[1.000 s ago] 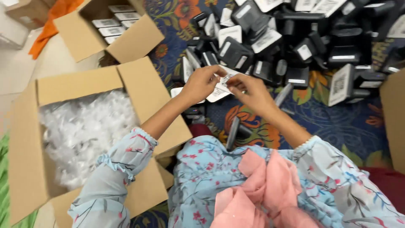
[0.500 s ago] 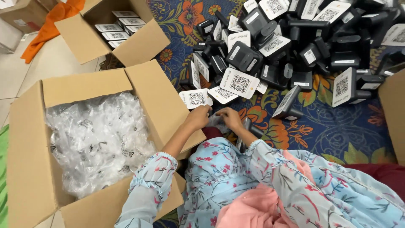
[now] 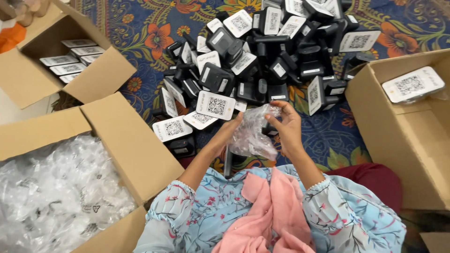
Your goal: The person bags electronic devices with QR code labels into plastic sleeves and places them into a cardboard box.
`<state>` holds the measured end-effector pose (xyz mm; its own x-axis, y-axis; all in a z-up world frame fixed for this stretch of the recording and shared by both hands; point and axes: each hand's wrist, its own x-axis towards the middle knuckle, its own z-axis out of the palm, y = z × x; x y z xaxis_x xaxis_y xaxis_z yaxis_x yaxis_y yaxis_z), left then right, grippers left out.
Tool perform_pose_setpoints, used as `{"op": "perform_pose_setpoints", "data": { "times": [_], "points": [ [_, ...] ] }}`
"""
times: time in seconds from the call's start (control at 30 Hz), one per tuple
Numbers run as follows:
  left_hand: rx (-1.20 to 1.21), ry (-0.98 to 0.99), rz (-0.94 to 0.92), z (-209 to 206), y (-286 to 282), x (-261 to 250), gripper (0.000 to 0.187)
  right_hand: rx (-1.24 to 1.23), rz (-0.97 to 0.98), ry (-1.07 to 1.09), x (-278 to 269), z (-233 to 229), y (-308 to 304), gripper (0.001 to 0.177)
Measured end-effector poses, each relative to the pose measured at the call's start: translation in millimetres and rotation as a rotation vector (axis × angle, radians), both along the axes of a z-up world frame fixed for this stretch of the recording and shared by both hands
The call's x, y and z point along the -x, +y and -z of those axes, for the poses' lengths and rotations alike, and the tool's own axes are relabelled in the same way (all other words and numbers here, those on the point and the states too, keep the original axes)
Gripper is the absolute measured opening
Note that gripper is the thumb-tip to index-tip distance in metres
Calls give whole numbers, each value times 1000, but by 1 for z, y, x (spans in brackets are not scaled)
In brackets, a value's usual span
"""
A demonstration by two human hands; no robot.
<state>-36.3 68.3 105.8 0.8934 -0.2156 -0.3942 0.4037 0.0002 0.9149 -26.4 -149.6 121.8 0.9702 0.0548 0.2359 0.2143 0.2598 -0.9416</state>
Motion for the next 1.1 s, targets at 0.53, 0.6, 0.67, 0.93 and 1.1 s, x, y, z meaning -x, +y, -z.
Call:
{"op": "perform_pose_setpoints", "data": {
  "times": [0.53,0.6,0.67,0.93,1.1],
  "points": [
    [-180,-705,-521,-11,-63,-13,13,93,-66,274,26,57,-44,26],
    [-434,-629,-572,-32,-59,-10,16,-8,-48,157,24,60,-49,19],
    [-623,-690,-511,-13,-50,-14,18,6,-46,201,23,55,-51,19],
    [-906,-1249,-212,-63,-88,32,33,438,134,288,14,33,-60,34],
    [-873,-1247,468,-46,-108,39,54,297,6,178,-8,45,-61,33]
  ]
}}
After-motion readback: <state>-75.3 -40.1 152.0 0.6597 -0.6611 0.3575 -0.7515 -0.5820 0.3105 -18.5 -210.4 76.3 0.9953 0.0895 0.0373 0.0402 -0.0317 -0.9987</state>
